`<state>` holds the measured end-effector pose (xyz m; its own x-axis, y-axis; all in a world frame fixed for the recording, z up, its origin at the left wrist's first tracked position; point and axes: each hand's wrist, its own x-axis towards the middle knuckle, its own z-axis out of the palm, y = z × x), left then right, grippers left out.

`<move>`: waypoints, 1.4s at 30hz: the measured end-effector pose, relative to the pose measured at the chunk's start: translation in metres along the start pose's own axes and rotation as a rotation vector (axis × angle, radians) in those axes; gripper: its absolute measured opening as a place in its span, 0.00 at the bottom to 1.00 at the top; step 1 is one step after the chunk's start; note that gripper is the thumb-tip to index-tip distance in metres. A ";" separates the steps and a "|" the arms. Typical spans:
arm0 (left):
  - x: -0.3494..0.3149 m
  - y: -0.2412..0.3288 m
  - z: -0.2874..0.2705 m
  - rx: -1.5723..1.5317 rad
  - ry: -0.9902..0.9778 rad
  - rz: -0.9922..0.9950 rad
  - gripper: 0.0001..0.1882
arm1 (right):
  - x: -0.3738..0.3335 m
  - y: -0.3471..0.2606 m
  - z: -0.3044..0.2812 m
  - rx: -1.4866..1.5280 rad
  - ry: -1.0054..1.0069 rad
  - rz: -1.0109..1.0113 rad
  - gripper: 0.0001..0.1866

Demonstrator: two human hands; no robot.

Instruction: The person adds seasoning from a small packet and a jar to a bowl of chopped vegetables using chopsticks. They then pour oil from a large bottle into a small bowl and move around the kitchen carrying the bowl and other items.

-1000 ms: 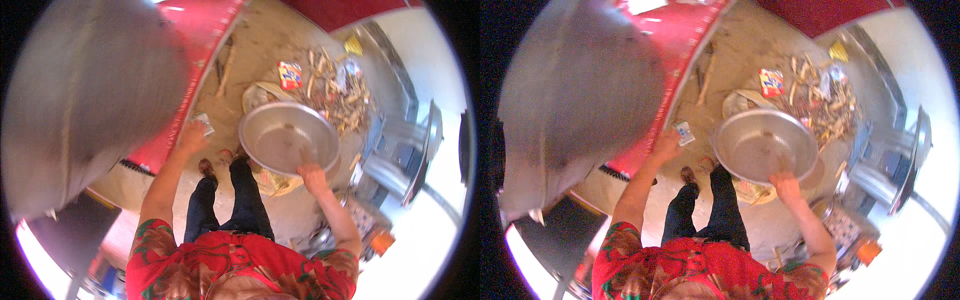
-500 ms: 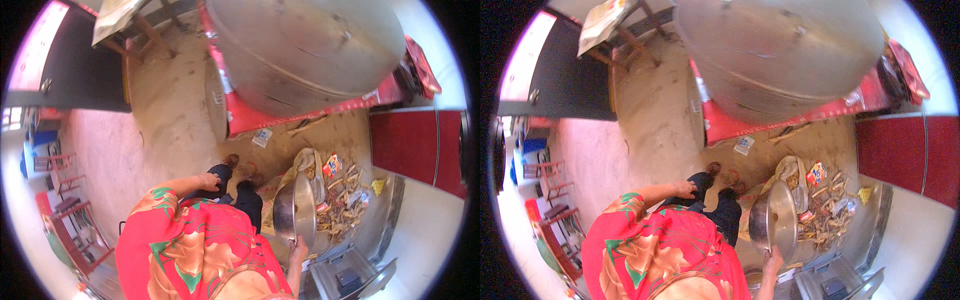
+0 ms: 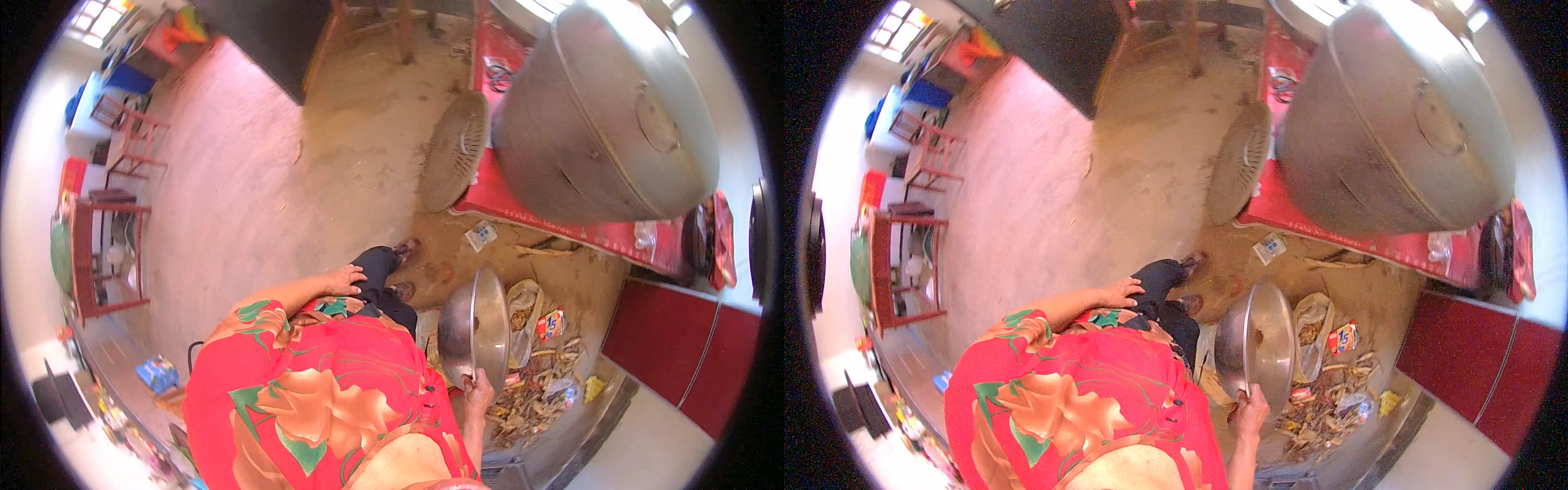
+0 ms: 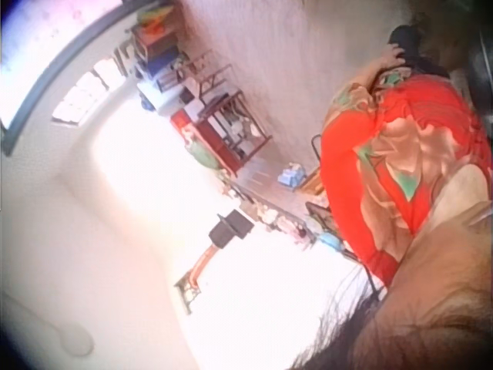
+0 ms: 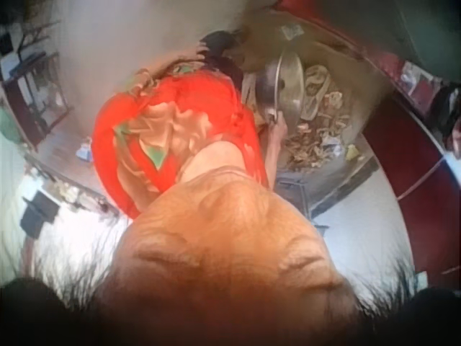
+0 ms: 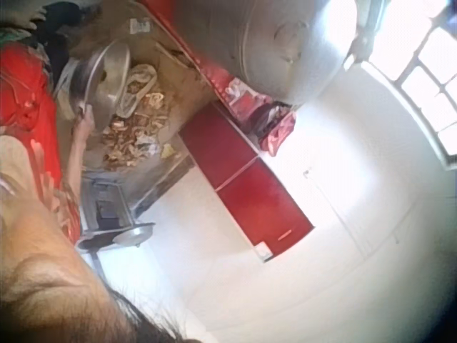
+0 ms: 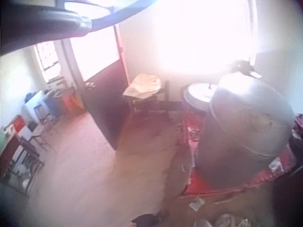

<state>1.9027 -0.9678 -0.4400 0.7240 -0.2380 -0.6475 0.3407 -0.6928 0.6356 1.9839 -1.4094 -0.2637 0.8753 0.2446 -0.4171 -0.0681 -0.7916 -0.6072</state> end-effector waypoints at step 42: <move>-0.434 -0.364 0.019 -1.163 1.254 -1.145 0.14 | 0.195 -0.735 0.444 -0.355 -0.814 -0.970 0.13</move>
<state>1.4531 -0.6252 -0.3989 -0.2936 0.7429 -0.6015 0.6138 0.6289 0.4772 1.9917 -0.5310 -0.1985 -0.0482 0.9600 -0.2759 0.6588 -0.1770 -0.7312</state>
